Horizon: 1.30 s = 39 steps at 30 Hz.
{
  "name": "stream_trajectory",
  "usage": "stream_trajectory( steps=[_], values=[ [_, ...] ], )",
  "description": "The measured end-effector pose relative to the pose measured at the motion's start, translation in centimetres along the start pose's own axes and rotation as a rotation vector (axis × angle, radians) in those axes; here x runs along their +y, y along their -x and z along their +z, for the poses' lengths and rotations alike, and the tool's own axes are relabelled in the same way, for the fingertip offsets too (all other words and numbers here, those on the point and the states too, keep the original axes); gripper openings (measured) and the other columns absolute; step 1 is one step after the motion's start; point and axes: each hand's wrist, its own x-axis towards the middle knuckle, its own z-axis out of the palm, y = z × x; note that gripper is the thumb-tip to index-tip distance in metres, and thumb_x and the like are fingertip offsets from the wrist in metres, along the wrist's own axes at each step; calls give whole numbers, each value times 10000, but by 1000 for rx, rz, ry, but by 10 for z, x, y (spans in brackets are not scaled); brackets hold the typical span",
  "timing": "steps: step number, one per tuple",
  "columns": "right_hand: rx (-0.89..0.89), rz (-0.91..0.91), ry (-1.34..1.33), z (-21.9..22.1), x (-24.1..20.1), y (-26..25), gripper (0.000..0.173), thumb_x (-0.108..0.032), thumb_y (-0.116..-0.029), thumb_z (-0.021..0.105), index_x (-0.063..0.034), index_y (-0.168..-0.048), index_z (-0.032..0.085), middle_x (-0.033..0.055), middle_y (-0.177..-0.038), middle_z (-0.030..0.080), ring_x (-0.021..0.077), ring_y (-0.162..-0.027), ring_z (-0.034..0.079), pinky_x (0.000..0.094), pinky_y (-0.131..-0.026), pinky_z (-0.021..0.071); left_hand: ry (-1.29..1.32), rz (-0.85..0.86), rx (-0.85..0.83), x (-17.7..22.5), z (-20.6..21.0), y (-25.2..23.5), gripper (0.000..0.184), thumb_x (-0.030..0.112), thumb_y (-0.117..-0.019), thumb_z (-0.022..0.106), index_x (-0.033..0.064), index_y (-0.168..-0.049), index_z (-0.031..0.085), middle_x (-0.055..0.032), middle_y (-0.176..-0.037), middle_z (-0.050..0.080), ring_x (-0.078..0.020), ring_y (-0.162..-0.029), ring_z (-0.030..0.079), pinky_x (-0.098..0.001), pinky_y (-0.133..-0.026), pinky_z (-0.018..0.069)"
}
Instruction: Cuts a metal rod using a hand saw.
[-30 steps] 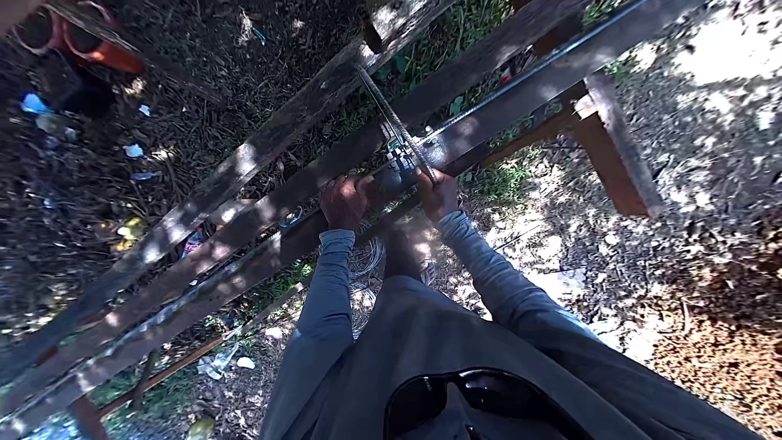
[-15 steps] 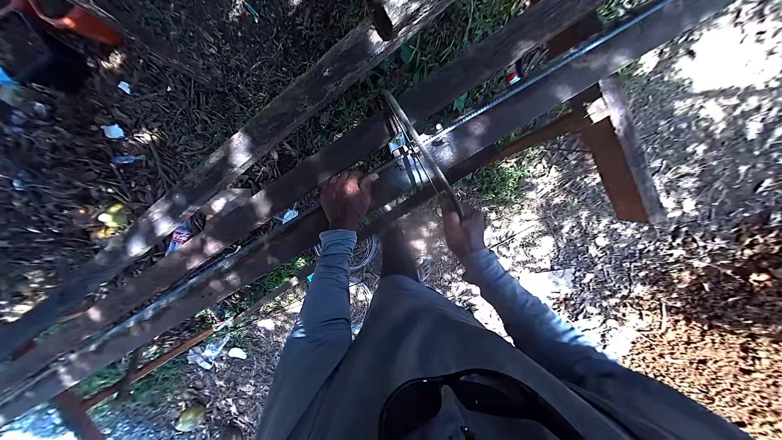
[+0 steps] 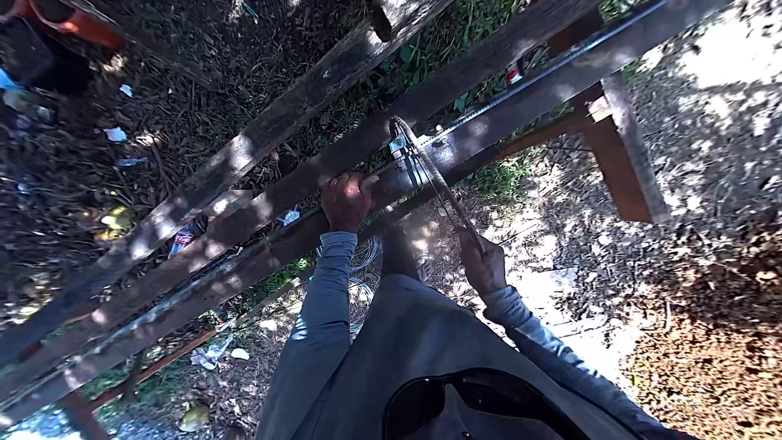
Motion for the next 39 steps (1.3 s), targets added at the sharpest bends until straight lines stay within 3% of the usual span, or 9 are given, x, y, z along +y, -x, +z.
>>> stream_trajectory(
  steps=[3,6,11,16,20,23,28,33,39],
  values=[
    [-13,30,27,40,-31,-81,480,-420,-1060,474,-37,-822,639,46,-600,522,178,-540,536,445,-547,478,-12,-2,-28,1,1,0,658,718,-1007,341,192,-1013,736,-45,-984,736,-250,-962,701,-496,-827,547],
    [73,-59,-59,70,-40,-125,449,-417,-1052,512,-75,-786,629,32,-606,528,162,-550,532,428,-558,468,-11,1,-48,1,-5,1,643,708,-1016,334,207,-1028,737,-25,-1004,738,-227,-985,697,-480,-864,545],
    [-17,-49,-13,34,-1,-54,543,-524,-1070,421,-66,-907,663,54,-600,527,200,-512,529,465,-511,479,-13,5,1,1,-5,3,664,721,-1002,352,173,-970,727,-57,-922,727,-262,-890,705,-503,-773,553],
    [-8,7,-72,-5,24,22,466,-408,-1068,438,-67,-828,646,-56,-576,475,52,-499,478,305,-495,449,-10,-19,-27,2,-4,4,670,740,-991,352,187,-982,731,-55,-945,725,-273,-910,698,-523,-774,542],
    [-38,77,43,31,-28,-61,460,-386,-1065,476,-37,-811,635,42,-601,518,169,-536,526,428,-539,468,-2,-6,-33,-1,-1,1,646,728,-998,358,204,-1003,735,-37,-964,732,-251,-923,701,-504,-806,545],
    [59,-86,-65,72,-43,-124,453,-401,-1053,520,-67,-770,632,40,-597,547,171,-543,551,437,-553,483,-25,-5,-65,-2,-3,5,634,716,-1011,326,230,-1038,734,-14,-1035,741,-224,-983,703,-493,-857,551],
    [-22,-36,-6,41,-16,-71,577,-554,-1069,408,-67,-867,642,69,-599,530,216,-506,540,467,-501,484,-18,3,-14,-2,-4,1,669,724,-1008,312,199,-963,724,-34,-954,732,-240,-920,705,-501,-804,554],
    [-4,-16,-46,-1,27,19,472,-407,-1072,427,-45,-935,697,-38,-602,516,61,-521,502,320,-515,471,7,0,-17,-1,-2,3,657,736,-996,339,205,-976,725,-34,-944,727,-243,-910,697,-494,-775,542],
    [9,-12,0,51,-32,-96,474,-417,-1057,489,-51,-791,632,42,-594,515,174,-527,525,437,-529,467,-6,-9,-58,-1,-4,2,669,737,-998,332,211,-1038,744,-36,-1020,742,-247,-977,703,-500,-856,551]
  ],
)
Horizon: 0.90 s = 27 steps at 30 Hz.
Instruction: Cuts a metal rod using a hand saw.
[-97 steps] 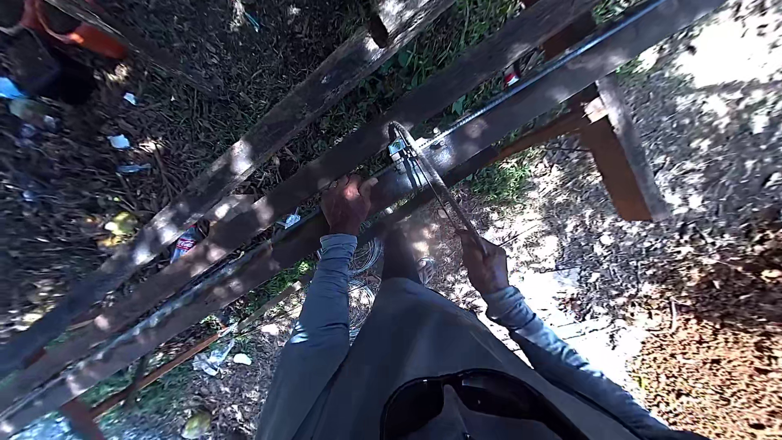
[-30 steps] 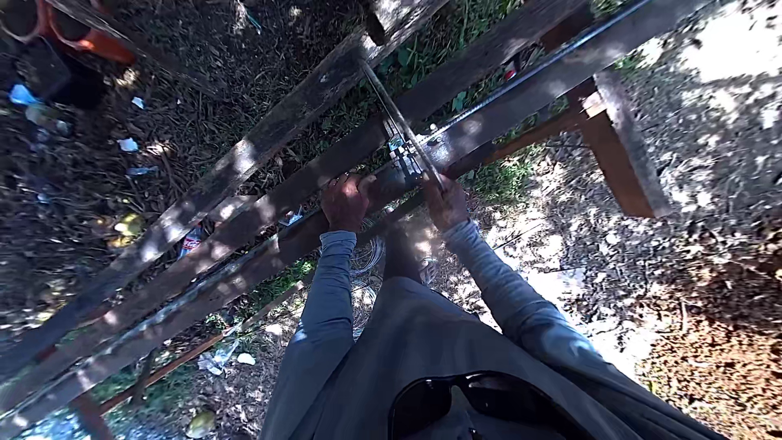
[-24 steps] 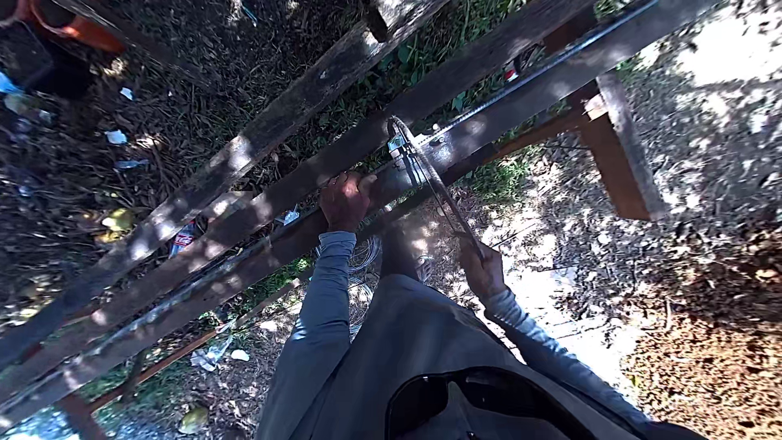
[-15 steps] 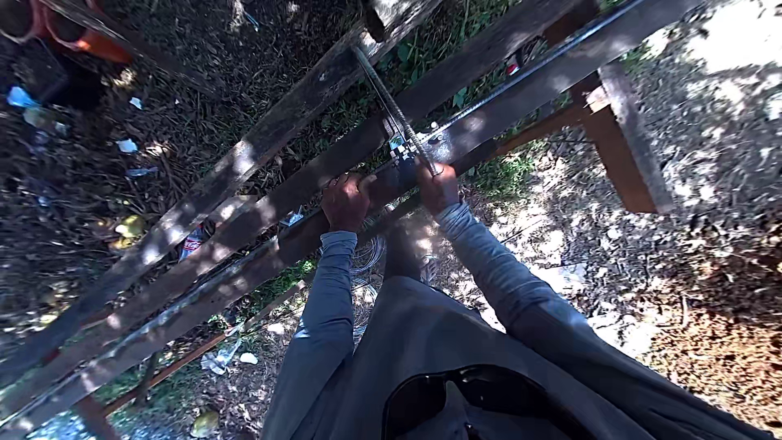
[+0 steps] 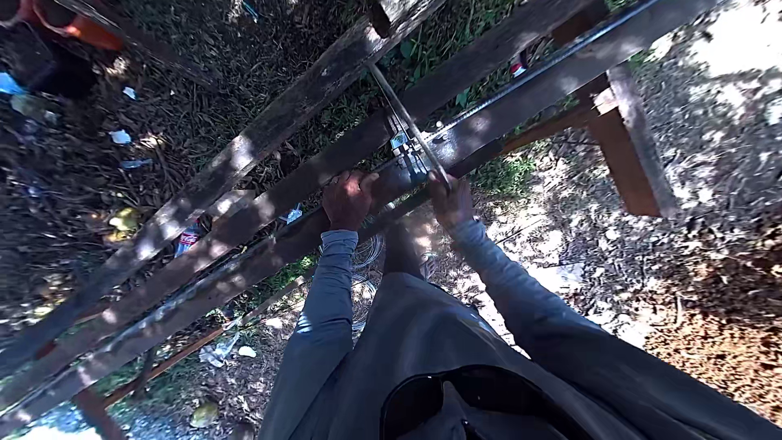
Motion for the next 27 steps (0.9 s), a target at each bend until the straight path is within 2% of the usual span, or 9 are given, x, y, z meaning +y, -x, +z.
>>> stream_trajectory(
  steps=[3,6,8,12,13,15,17,21,27],
  values=[
    [53,-45,-29,15,-9,-25,464,-433,-1054,508,-70,-796,640,57,-626,555,195,-573,559,461,-577,478,-18,1,-11,1,0,-1,702,747,-999,283,205,-1021,730,-34,-1002,735,-248,-945,702,-504,-817,545],
    [-32,-8,14,-5,0,11,530,-536,-1071,429,-87,-884,640,66,-614,532,217,-527,544,467,-509,468,-33,-17,-19,4,-5,-1,707,751,-996,285,204,-1014,734,-42,-989,735,-252,-926,706,-507,-809,550],
    [-31,-2,29,-21,22,46,528,-511,-1067,424,-68,-914,667,62,-599,530,208,-519,534,469,-517,472,-32,-21,-39,4,-5,-2,719,761,-991,275,202,-1018,727,-42,-1005,735,-250,-940,704,-512,-812,543],
    [-26,0,-42,-54,56,107,476,-409,-1073,441,-29,-1010,721,-14,-618,544,79,-533,527,340,-527,495,-24,-29,-35,3,-2,-2,754,781,-978,263,186,-995,726,-65,-970,728,-287,-905,702,-532,-762,544],
    [-29,4,-28,-58,47,107,468,-399,-1072,437,-32,-968,709,-24,-609,531,66,-528,519,324,-520,485,-26,-29,-22,2,-2,-2,750,780,-978,275,182,-992,730,-68,-948,722,-287,-886,699,-532,-754,541],
    [-25,25,37,-48,21,82,459,-381,-1059,444,-38,-838,656,-7,-579,493,97,-506,496,349,-502,451,-26,-22,-9,1,0,-3,723,769,-980,301,192,-991,736,-57,-941,724,-274,-887,699,-520,-746,544],
    [-43,50,44,-21,4,29,481,-415,-1066,467,-31,-842,651,40,-597,523,163,-529,526,420,-530,474,-15,-24,-15,2,3,-2,703,762,-984,313,204,-1000,739,-44,-954,724,-262,-902,697,-507,-766,544],
    [65,-58,-87,21,-9,-34,507,-419,-1049,535,-91,-661,540,21,-556,472,160,-509,481,423,-522,422,-13,-14,-17,1,-1,-2,694,744,-997,308,208,-1023,749,-34,-1021,738,-246,-980,701,-505,-834,556],
    [16,-23,-3,11,-1,-21,501,-500,-1057,475,-85,-833,643,64,-644,565,214,-591,577,478,-587,487,-46,26,31,2,2,-1,672,708,-1015,327,176,-1007,738,-57,-969,734,-245,-957,704,-498,-873,550]
  ],
)
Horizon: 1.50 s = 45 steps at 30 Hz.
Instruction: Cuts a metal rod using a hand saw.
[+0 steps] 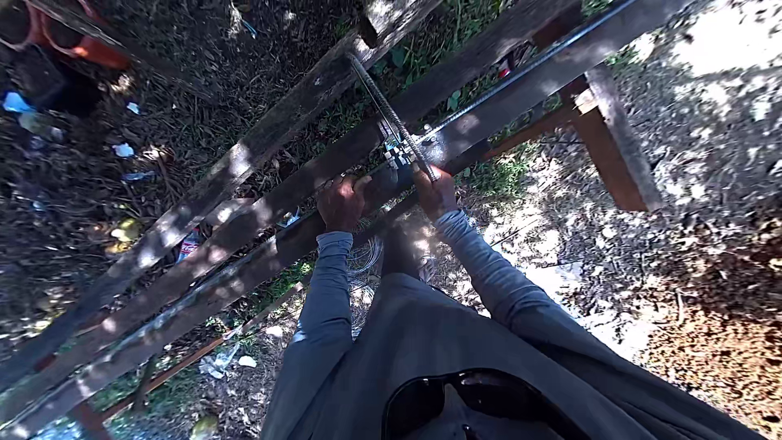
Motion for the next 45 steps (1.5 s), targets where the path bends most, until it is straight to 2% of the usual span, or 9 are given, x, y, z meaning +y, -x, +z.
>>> stream_trajectory(
  steps=[8,12,16,20,27,34,39,42,45],
  values=[
    [-26,34,-62,-69,53,140,446,-386,-1069,442,-43,-942,697,-43,-605,510,52,-520,496,301,-514,466,4,-52,-48,0,-2,-1,700,756,-987,317,200,-1026,739,-47,-1000,739,-272,-952,703,-520,-776,546],
    [-26,45,30,-42,7,67,453,-365,-1052,477,-49,-756,609,7,-558,465,131,-491,471,385,-493,424,8,-37,-28,0,-1,-4,675,736,-995,337,194,-993,739,-45,-966,733,-254,-927,702,-501,-786,546],
    [27,-42,-39,5,-2,-4,448,-416,-1058,499,-76,-802,639,44,-614,547,177,-558,550,450,-559,469,10,-37,-38,-1,-4,-3,659,727,-1004,329,209,-1010,737,-29,-999,736,-240,-981,701,-498,-863,550],
    [-54,0,0,-17,7,34,517,-535,-1070,429,-99,-904,651,64,-621,534,214,-533,542,471,-508,466,19,-23,15,2,-7,0,658,714,-1009,341,181,-949,722,-40,-935,724,-242,-926,703,-490,-810,554],
    [-45,26,-23,-71,43,130,450,-377,-1076,433,-32,-968,701,-27,-615,518,70,-530,504,322,-524,471,33,-42,-25,0,-3,0,678,741,-994,333,189,-985,728,-49,-983,730,-261,-944,699,-510,-796,545],
    [62,-43,-63,12,-12,-13,462,-398,-1058,521,-57,-770,640,47,-608,545,168,-565,548,435,-575,476,19,-42,-63,-2,-4,0,681,739,-1001,306,208,-1036,731,-45,-1019,732,-263,-976,702,-513,-806,557],
    [-60,38,-9,-28,25,58,549,-523,-1069,419,-69,-839,624,57,-589,506,209,-515,524,467,-511,468,36,-27,-17,-1,-9,-1,684,734,-999,329,179,-984,728,-51,-962,730,-264,-921,706,-511,-781,555],
    [-22,20,-70,-58,64,126,482,-435,-1069,431,-61,-916,694,-32,-592,506,83,-513,503,341,-512,469,49,-30,-16,0,-5,0,693,747,-992,325,184,-992,729,-58,-955,733,-269,-905,704,-510,-760,547],
    [-16,55,-46,-69,39,133,434,-388,-1068,451,-73,-869,674,-59,-581,485,45,-499,481,298,-495,446,52,-49,-18,-1,-5,-1,695,757,-985,323,207,-1024,746,-51,-984,741,-271,-905,710,-526,-755,551]
  ],
)
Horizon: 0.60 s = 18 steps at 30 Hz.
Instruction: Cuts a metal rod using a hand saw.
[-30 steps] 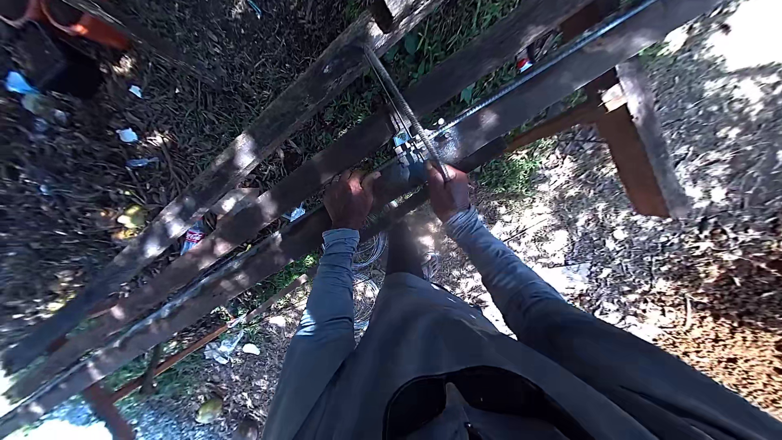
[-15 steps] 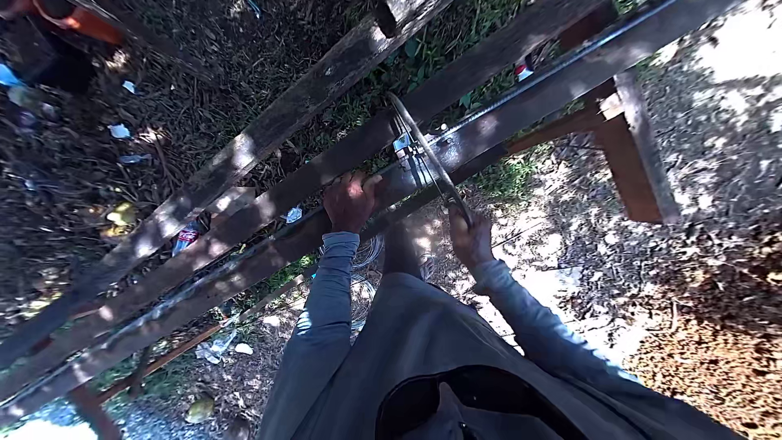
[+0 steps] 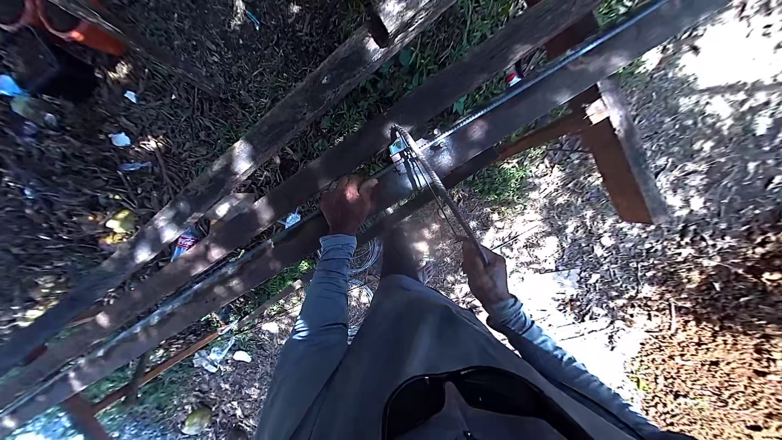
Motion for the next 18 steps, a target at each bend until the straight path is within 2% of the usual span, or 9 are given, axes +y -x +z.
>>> stream_trajectory(
  steps=[3,5,7,9,11,12,15,17,18],
  values=[
    [-32,34,73,33,-40,-71,458,-384,-1063,463,-49,-795,624,19,-577,489,150,-512,503,408,-516,450,-7,9,-8,1,0,-2,677,742,-995,325,211,-1027,744,-49,-997,739,-267,-927,707,-521,-772,550],
    [14,-35,10,66,-49,-121,459,-395,-1057,488,-56,-779,621,37,-595,518,166,-534,527,430,-541,468,-19,13,-19,1,2,1,654,724,-1007,324,219,-1032,738,-30,-1019,741,-245,-955,706,-500,-809,552],
    [68,-67,-30,78,-55,-140,457,-411,-1051,523,-73,-761,624,36,-607,533,163,-557,538,427,-567,471,-35,34,8,0,2,1,656,717,-1013,318,207,-1010,731,-36,-989,734,-245,-949,705,-490,-805,558],
    [17,-60,13,65,-51,-128,458,-447,-1060,495,-74,-851,657,59,-644,564,192,-587,567,454,-585,489,-29,40,36,3,3,3,655,713,-1014,324,204,-982,735,-39,-951,729,-247,-917,705,-492,-784,557],
    [-34,-40,0,50,-30,-93,511,-522,-1070,445,-91,-871,633,46,-592,504,186,-499,510,431,-487,458,-31,44,52,-1,3,1,664,723,-1006,334,197,-967,737,-41,-934,728,-246,-899,704,-492,-777,554],
    [-32,-20,-14,41,-16,-72,511,-513,-1067,442,-92,-839,620,26,-565,480,168,-476,489,417,-474,447,-26,43,48,-1,4,1,667,729,-1002,336,195,-963,733,-42,-930,727,-244,-899,705,-492,-773,555],
    [-14,-2,-59,11,21,-10,460,-425,-1064,443,-65,-902,680,-37,-586,499,83,-505,494,338,-501,466,-4,18,0,0,5,2,681,750,-992,312,211,-991,728,-40,-964,728,-253,-942,698,-511,-791,544],
    [-13,12,-47,0,9,3,425,-379,-1069,447,-59,-963,706,-57,-606,501,51,-522,491,301,-517,465,8,20,32,-1,6,0,682,750,-990,325,206,-973,736,-44,-946,731,-260,-909,702,-515,-771,548],
    [-2,18,-11,4,-3,-4,421,-375,-1065,450,-71,-880,674,-56,-582,477,55,-501,475,305,-498,445,2,24,44,-2,6,1,682,746,-992,334,195,-965,734,-49,-936,728,-262,-890,700,-511,-764,547]
  ],
)
